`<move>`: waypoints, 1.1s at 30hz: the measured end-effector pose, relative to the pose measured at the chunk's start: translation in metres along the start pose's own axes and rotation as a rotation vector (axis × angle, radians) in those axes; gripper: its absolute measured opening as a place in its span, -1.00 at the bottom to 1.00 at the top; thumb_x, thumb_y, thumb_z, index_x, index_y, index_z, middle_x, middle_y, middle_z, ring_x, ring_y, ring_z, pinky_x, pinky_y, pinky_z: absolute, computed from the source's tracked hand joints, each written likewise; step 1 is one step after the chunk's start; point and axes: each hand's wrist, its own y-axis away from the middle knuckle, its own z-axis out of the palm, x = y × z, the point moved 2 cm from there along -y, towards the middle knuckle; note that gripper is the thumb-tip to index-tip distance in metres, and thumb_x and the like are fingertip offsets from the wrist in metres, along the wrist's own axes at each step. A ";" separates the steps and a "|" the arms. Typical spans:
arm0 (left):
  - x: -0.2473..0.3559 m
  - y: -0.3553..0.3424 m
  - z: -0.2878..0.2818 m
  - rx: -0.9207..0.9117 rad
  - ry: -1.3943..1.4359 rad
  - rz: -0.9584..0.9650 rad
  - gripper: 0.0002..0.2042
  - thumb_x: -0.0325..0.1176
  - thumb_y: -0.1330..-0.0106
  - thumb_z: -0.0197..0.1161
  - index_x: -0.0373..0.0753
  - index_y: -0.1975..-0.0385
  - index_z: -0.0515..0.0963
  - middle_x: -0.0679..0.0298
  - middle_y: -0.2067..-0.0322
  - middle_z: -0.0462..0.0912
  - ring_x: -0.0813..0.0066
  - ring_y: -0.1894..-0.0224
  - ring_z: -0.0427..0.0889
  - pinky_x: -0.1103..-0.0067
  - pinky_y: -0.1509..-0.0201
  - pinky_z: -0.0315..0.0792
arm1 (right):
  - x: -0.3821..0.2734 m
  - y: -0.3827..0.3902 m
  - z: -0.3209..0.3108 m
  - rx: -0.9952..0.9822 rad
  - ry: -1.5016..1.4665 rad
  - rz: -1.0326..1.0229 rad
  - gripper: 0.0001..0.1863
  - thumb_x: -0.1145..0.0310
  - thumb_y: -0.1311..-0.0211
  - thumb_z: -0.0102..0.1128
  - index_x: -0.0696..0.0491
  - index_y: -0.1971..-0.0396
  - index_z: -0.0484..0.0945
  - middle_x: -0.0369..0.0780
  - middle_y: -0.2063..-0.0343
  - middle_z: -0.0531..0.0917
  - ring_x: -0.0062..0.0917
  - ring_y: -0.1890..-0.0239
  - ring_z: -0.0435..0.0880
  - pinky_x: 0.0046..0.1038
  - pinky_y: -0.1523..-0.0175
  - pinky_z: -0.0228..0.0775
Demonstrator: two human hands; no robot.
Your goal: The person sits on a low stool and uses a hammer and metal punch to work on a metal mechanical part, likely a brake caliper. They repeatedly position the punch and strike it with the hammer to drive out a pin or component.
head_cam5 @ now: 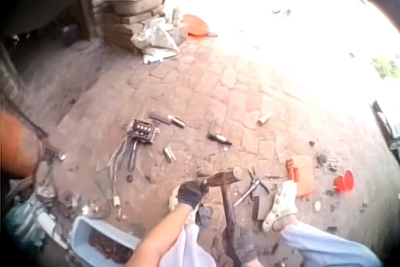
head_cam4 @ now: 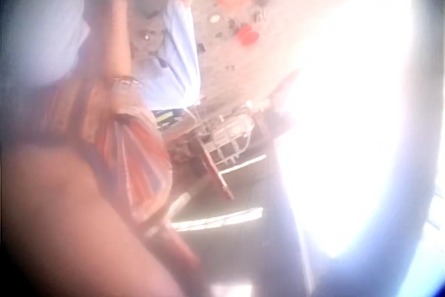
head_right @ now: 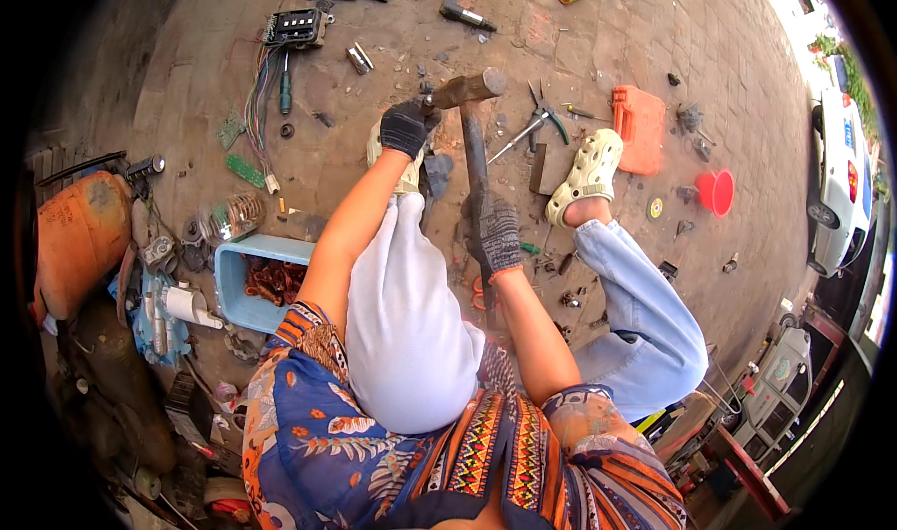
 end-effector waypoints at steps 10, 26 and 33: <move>-0.009 0.001 -0.014 -0.074 -0.070 -0.045 -0.64 -0.06 -0.12 0.06 -0.26 0.65 0.51 0.05 0.63 0.54 0.18 0.52 0.55 0.35 0.43 0.39 | -0.128 0.045 -0.011 0.280 0.136 -0.245 -0.67 0.20 -0.28 -0.18 0.13 0.49 0.44 -0.22 0.78 0.39 -0.45 0.72 0.37 -0.40 0.58 0.19; -0.013 -0.007 -0.020 0.117 0.264 -0.199 -0.72 -0.08 -0.09 0.16 -0.20 0.56 0.54 0.10 0.56 0.56 0.09 0.45 0.54 0.32 0.40 0.39 | -0.169 0.051 -0.040 0.345 -0.009 -0.242 -0.47 -0.10 -0.24 -0.26 0.09 0.59 0.38 -0.35 0.83 0.35 -0.70 0.81 0.27 -0.61 0.71 0.04; -0.031 -0.001 -0.025 0.222 0.261 -0.290 -0.62 -0.04 -0.11 0.14 -0.29 0.65 0.54 0.05 0.62 0.54 0.06 0.53 0.50 0.32 0.41 0.35 | -0.041 0.066 -0.009 0.185 0.002 0.119 -0.69 0.12 -0.20 -0.06 0.08 0.48 0.44 -0.29 0.70 0.42 -0.61 0.68 0.35 -0.54 0.61 0.13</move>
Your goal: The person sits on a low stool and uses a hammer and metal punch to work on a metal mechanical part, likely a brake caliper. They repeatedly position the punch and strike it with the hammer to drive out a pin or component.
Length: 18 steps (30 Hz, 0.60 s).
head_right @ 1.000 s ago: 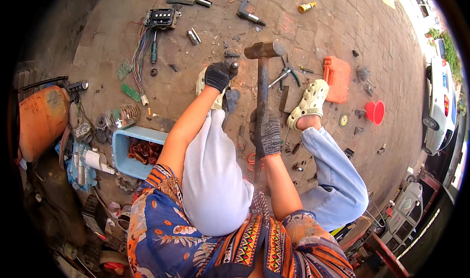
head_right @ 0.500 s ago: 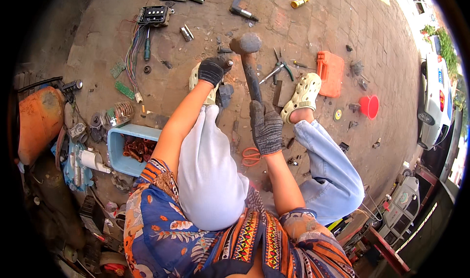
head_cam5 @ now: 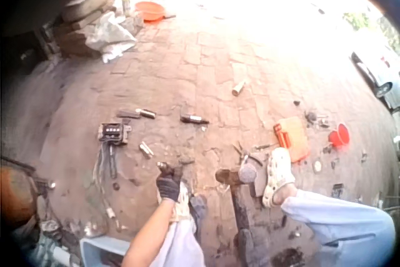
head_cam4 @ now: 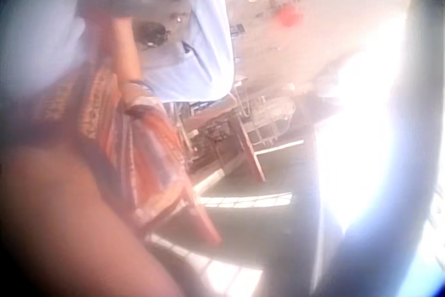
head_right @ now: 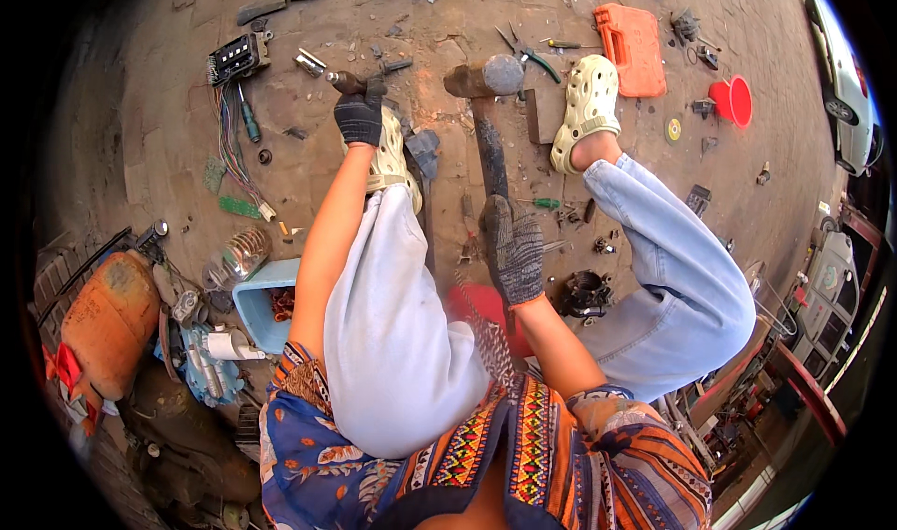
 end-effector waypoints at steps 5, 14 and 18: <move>0.000 -0.004 0.006 -0.016 0.166 -0.107 -0.67 -0.15 -0.16 0.13 -0.31 0.64 0.56 0.18 0.64 0.58 0.29 0.52 0.56 0.46 0.36 0.37 | 0.212 0.017 0.041 -0.349 0.625 0.015 -0.61 0.37 -0.02 -0.05 0.24 0.12 0.38 -0.02 0.41 0.53 -0.21 0.28 0.48 -0.13 0.29 0.25; -0.003 -0.009 0.005 -0.257 0.159 -0.054 -0.65 -0.06 -0.11 0.16 -0.29 0.53 0.53 0.10 0.53 0.57 0.13 0.43 0.55 0.39 0.31 0.37 | 0.205 0.014 0.062 -0.427 0.895 -0.083 -0.60 0.39 -0.05 -0.09 0.20 0.06 0.35 0.02 0.38 0.55 -0.15 0.39 0.52 -0.24 0.33 0.33; -0.008 -0.010 0.009 -0.349 0.222 -0.054 -0.65 -0.06 -0.13 0.17 -0.29 0.46 0.52 0.12 0.51 0.59 0.16 0.39 0.57 0.42 0.30 0.39 | 0.186 0.019 0.056 -0.420 0.852 -0.056 -0.46 0.44 0.03 -0.07 0.28 -0.04 0.19 0.07 0.44 0.52 -0.12 0.46 0.50 -0.18 0.39 0.29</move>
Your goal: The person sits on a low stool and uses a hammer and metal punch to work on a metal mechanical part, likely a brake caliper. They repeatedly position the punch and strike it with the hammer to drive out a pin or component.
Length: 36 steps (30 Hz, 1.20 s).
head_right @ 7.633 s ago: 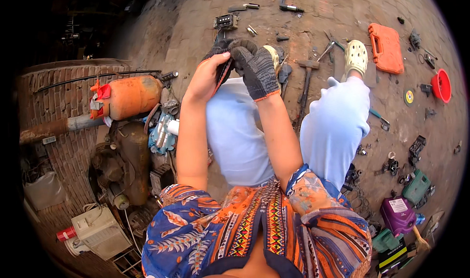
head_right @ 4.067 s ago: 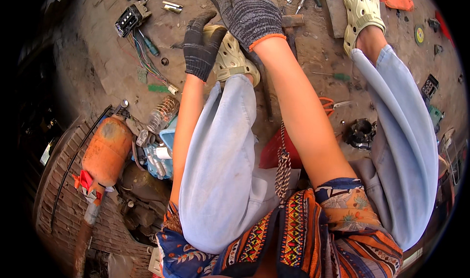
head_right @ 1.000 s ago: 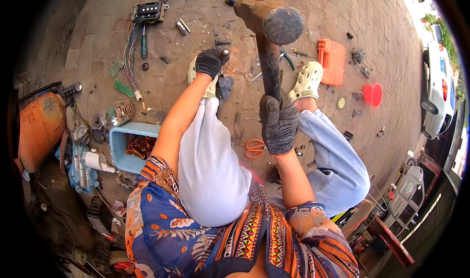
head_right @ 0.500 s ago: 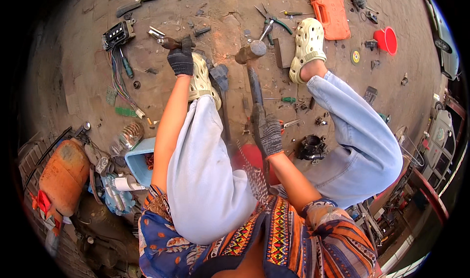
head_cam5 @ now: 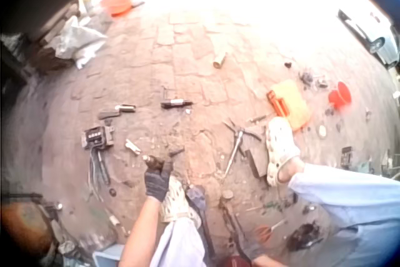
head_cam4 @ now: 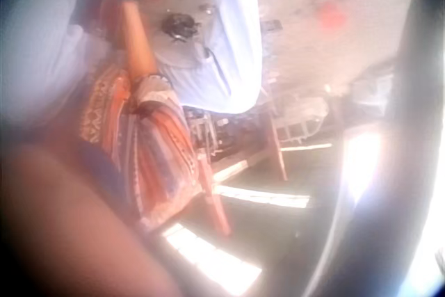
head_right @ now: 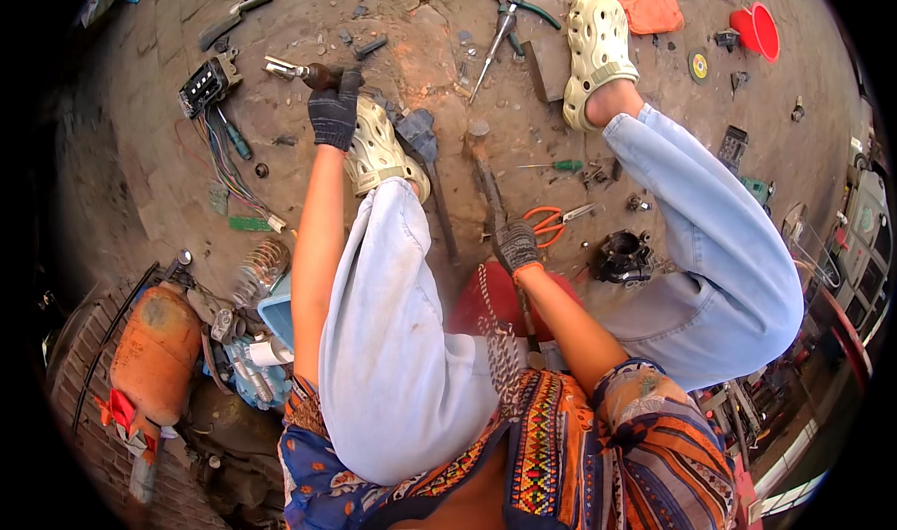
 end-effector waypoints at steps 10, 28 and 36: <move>0.010 -0.014 -0.005 -0.117 0.040 -0.001 -0.75 -0.23 -0.13 0.22 -0.34 0.46 0.51 0.13 0.53 0.59 0.28 0.45 0.56 0.46 0.35 0.39 | 0.000 -0.002 0.006 -0.065 0.063 0.001 -0.46 0.44 0.02 -0.11 0.22 -0.06 0.21 0.04 0.40 0.52 -0.15 0.43 0.49 -0.21 0.35 0.25; 0.027 -0.013 -0.007 -0.185 0.193 -0.120 -0.80 -0.33 -0.17 0.18 -0.39 0.49 0.51 0.19 0.57 0.58 0.47 0.51 0.57 0.56 0.40 0.44 | 0.016 -0.005 0.042 0.037 -0.065 0.024 -0.52 0.43 -0.01 -0.12 0.23 -0.01 0.26 0.05 0.45 0.52 -0.13 0.44 0.47 -0.19 0.36 0.22; 0.021 -0.015 -0.002 -0.132 -0.066 -0.049 -0.70 -0.18 -0.14 0.19 -0.36 0.54 0.54 0.15 0.59 0.60 0.38 0.50 0.59 0.51 0.40 0.41 | 0.014 -0.008 0.038 0.042 -0.591 0.280 -0.59 0.15 -0.23 -0.18 0.22 0.35 0.48 0.10 0.55 0.51 -0.07 0.42 0.51 -0.18 0.30 0.33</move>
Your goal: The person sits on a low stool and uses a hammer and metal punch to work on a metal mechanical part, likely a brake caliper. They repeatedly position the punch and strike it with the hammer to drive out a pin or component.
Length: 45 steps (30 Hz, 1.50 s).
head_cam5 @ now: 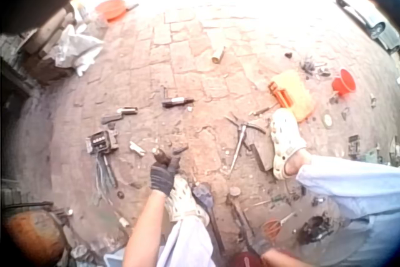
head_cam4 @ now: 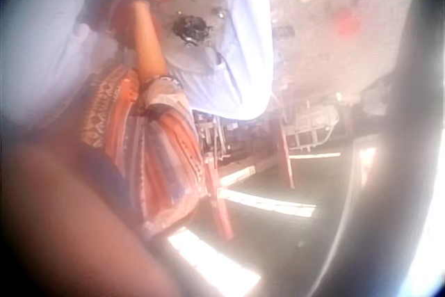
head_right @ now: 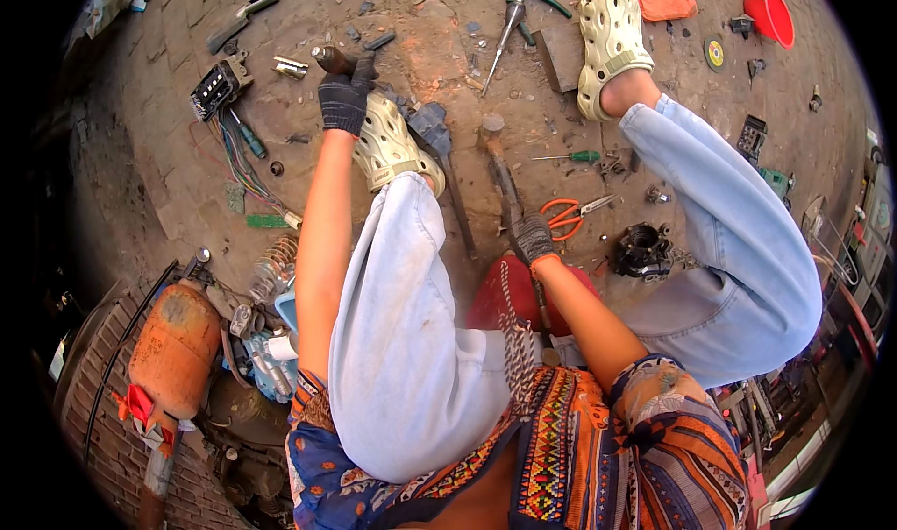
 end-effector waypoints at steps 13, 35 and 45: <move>0.018 0.000 0.009 0.008 -0.455 0.033 -0.66 -0.04 -0.09 0.15 -0.25 0.50 0.54 0.02 0.50 0.57 0.07 0.38 0.55 0.31 0.32 0.40 | -0.225 0.061 -0.180 -0.041 -0.679 -0.024 -0.60 -0.02 -0.23 -0.12 0.03 0.53 0.43 -0.36 0.75 0.39 -0.69 0.75 0.29 -0.61 0.66 0.08; 0.027 0.008 0.008 -0.079 -0.501 0.123 -0.63 0.01 -0.09 0.12 -0.23 0.44 0.55 0.01 0.50 0.57 0.07 0.41 0.56 0.29 0.32 0.42 | -0.263 0.046 -0.171 0.362 -0.272 -0.463 -0.74 0.29 -0.20 -0.04 0.20 0.30 0.45 -0.01 0.58 0.50 -0.14 0.52 0.48 -0.28 0.37 0.34; 0.011 0.010 0.007 -0.112 -0.538 0.126 -0.61 0.03 -0.10 0.10 -0.19 0.34 0.53 0.03 0.48 0.58 0.08 0.40 0.57 0.29 0.32 0.44 | -0.300 0.075 -0.215 0.459 -0.268 -0.587 -0.70 0.26 -0.29 -0.16 0.15 0.42 0.48 -0.12 0.69 0.45 -0.41 0.64 0.39 -0.37 0.48 0.27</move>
